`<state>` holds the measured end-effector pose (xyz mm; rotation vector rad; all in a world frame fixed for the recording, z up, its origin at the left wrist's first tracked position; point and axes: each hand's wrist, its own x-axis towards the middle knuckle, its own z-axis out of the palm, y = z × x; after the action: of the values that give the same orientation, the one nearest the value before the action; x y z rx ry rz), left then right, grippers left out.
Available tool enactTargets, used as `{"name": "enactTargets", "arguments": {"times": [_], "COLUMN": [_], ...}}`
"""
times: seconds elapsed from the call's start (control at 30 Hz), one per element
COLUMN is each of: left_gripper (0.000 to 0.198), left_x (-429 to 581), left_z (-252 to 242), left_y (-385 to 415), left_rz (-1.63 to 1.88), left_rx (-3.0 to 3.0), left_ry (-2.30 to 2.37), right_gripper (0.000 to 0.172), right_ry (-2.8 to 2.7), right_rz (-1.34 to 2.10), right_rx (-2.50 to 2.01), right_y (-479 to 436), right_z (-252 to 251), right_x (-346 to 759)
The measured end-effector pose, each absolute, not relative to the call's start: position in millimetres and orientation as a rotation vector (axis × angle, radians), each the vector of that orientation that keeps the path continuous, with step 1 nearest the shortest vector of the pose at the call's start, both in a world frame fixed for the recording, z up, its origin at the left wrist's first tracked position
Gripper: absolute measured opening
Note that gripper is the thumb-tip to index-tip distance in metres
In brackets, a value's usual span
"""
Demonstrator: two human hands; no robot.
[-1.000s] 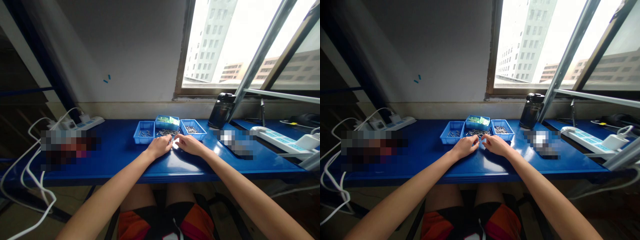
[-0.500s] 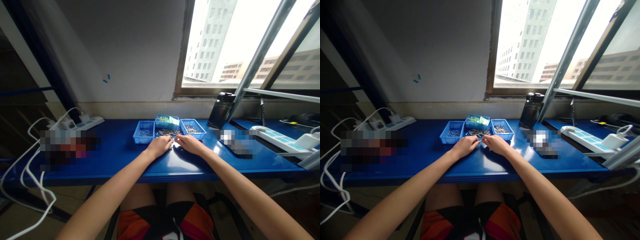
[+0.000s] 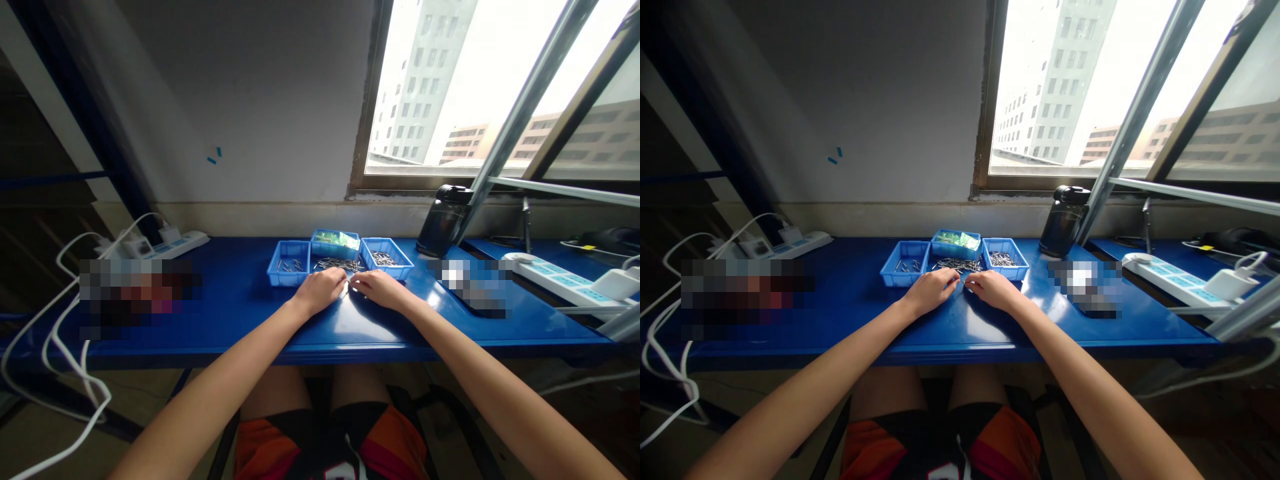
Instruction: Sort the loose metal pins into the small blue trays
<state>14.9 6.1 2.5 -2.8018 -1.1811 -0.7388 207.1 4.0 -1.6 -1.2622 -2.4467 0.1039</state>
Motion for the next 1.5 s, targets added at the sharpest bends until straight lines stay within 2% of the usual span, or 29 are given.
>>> {"name": "enactTargets", "arguments": {"times": [0.27,0.63,0.8,1.03,1.27,1.5], "left_gripper": [0.021,0.018,0.018,0.019,0.020,0.021], "left_x": [15,15,16,15,16,15], "left_z": [2,-1,1,5,7,8], "left_y": [6,9,7,3,0,2], "left_rz": [-0.729,-0.461,-0.468,-0.618,-0.768,-0.723], "left_rx": [-2.807,-2.783,-2.793,-2.779,-2.789,-2.861], "left_ry": [-1.185,-1.393,-1.401,-1.320,-1.276,-1.198], "right_gripper": [0.021,0.027,0.027,0.025,0.025,0.028], "right_ry": [-2.434,-2.317,-2.307,-2.291,-2.399,-2.339], "right_rz": [0.094,0.037,0.022,-0.012,0.120,0.192], "right_rx": [-1.276,-1.160,-1.114,-1.275,-1.201,-1.144], "right_y": [4,-4,-6,2,1,-1], "right_z": [-1,5,5,2,0,1], "right_x": [206,202,200,208,203,202]}}
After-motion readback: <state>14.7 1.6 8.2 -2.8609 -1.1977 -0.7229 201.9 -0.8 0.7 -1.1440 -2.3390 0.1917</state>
